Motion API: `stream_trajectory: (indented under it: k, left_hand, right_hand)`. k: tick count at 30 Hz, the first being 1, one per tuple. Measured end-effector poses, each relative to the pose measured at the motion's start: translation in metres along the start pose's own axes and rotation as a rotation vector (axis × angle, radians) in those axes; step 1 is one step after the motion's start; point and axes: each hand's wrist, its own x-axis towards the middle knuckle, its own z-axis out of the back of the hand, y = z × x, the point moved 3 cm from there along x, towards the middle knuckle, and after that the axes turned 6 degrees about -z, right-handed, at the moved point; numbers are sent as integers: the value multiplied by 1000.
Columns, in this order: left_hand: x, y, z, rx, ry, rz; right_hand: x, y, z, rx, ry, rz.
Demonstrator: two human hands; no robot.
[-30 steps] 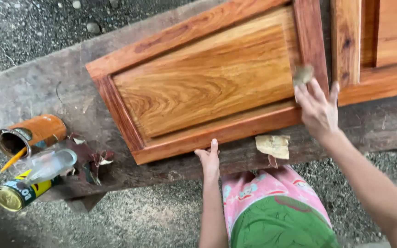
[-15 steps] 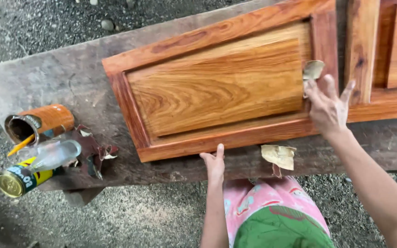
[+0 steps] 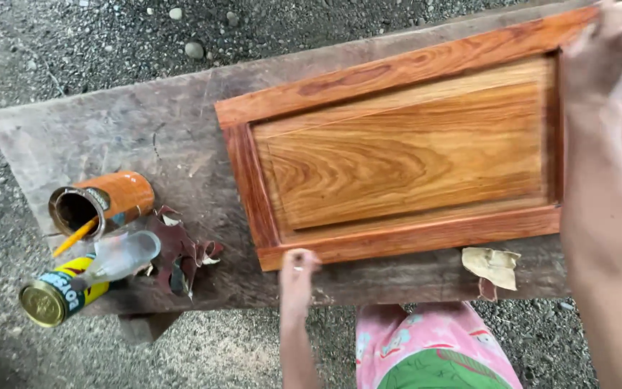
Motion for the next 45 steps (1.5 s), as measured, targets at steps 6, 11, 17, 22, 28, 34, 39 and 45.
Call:
stream_trajectory:
  k: [6,11,17,22,28,34,39,45]
  left_hand:
    - [33,-21,85,-109,-537,-280]
    - [43,-33,105,93,-834,-382]
    - [70,-28,78,370,-442,-599]
    - [87,5,77,539,-405,-626]
    - [86,4,76,507,-422,-685]
    - [87,1,70,531,-427,-657]
    - [86,7,74,592,-462,-640]
    - [88,9,76,571,-446,-654]
  right_hand:
    - [-13,54,-30,-186,180,-33]
    - [-9,67,-6,-96,-186,148]
    - [3,96,-3,239,753,-312]
    - [-17,238,-15,283,491,21]
    - [-29,409,-27,671,278,298]
    - [-23,227,-18,247,427,271]
    - [3,243,-3,418,210,336]
    - [-17,385,-62,710,717,766]
